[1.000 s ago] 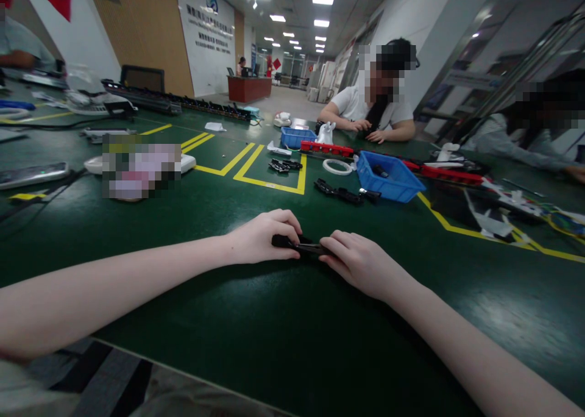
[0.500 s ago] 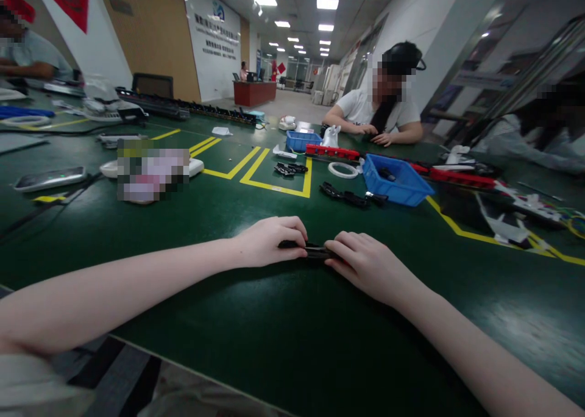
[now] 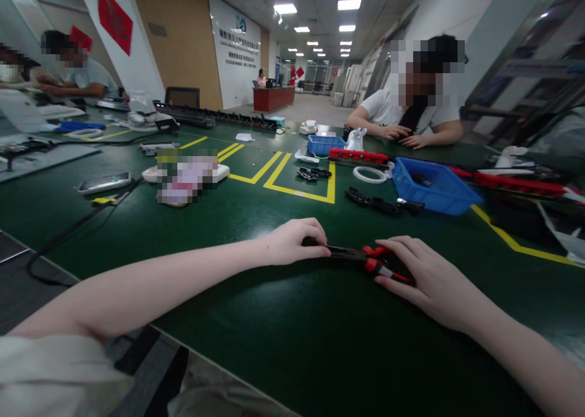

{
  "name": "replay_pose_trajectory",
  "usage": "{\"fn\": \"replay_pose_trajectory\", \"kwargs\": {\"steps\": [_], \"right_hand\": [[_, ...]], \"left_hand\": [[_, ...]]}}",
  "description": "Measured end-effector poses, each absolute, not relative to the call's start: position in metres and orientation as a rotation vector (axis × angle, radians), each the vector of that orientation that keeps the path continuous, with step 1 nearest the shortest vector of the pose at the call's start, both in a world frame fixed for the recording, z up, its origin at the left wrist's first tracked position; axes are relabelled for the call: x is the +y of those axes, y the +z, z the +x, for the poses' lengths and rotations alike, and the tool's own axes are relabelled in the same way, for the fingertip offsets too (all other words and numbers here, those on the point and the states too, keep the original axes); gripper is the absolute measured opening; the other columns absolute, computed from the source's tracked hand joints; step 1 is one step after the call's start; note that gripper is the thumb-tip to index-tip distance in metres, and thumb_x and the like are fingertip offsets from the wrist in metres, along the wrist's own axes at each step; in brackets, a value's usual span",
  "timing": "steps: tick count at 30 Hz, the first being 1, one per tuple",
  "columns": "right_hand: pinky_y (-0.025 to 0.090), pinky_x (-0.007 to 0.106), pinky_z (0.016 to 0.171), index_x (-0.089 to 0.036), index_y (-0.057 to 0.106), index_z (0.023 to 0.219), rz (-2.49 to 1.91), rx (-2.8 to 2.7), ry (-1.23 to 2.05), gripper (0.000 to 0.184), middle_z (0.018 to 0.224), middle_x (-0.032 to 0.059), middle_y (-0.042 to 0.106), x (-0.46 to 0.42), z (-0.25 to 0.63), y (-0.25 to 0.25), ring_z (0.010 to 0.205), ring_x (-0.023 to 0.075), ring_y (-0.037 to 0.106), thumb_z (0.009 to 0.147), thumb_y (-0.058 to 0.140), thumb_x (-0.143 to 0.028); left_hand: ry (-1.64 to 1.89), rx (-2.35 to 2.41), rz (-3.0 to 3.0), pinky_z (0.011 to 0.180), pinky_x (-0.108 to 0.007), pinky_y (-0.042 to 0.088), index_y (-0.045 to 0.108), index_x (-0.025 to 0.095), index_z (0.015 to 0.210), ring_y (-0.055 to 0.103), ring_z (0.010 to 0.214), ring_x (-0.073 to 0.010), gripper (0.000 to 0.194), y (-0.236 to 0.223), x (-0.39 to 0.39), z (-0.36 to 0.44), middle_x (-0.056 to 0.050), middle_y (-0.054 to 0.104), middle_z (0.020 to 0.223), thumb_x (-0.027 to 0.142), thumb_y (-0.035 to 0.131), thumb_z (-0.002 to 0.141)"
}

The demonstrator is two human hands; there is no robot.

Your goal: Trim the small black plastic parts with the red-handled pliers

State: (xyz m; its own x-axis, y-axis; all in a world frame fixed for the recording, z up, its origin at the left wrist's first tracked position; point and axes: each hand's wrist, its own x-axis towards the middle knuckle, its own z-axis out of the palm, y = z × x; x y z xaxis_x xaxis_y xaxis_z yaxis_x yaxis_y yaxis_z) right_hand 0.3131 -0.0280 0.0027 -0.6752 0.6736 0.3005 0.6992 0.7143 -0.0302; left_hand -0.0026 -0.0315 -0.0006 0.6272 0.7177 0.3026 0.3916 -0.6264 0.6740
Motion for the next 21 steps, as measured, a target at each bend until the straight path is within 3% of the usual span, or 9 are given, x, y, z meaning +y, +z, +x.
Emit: {"fn": "replay_pose_trajectory", "kwargs": {"steps": [7,11,21], "right_hand": [[0.055,0.034,0.066,-0.018,0.057,0.113,-0.957,-2.576,-0.234,0.042,0.105,0.0119,0.063,-0.031,0.308,0.009,0.085,0.0233,0.066,0.088,0.059,-0.052],[0.055,0.036,0.070,-0.018,0.057,0.113,-0.889,-2.571,-0.296,0.040,0.104,0.0123,0.066,-0.032,0.309,0.011,0.088,0.0250,0.066,0.085,0.062,-0.045],[0.054,0.039,0.073,-0.015,0.056,0.115,-0.773,-2.501,-0.535,0.042,0.100,0.0146,0.069,-0.035,0.311,0.017,0.087,0.0268,0.066,0.085,0.064,-0.043]], "left_hand": [[0.764,0.820,2.275,0.091,-0.034,0.052,0.071,0.014,0.093,0.064,0.099,-0.0184,0.016,-0.002,-0.032,-0.003,-0.007,0.064,0.108,0.029,0.072,0.087],[0.726,0.842,2.293,0.093,-0.039,0.051,0.071,0.015,0.094,0.063,0.101,-0.0206,0.022,-0.001,-0.035,-0.002,-0.007,0.063,0.110,0.030,0.079,0.081],[0.701,0.804,2.296,0.096,-0.038,0.050,0.070,0.016,0.093,0.062,0.104,-0.0197,0.012,0.000,-0.036,-0.004,-0.006,0.060,0.112,0.026,0.073,0.086]]}}
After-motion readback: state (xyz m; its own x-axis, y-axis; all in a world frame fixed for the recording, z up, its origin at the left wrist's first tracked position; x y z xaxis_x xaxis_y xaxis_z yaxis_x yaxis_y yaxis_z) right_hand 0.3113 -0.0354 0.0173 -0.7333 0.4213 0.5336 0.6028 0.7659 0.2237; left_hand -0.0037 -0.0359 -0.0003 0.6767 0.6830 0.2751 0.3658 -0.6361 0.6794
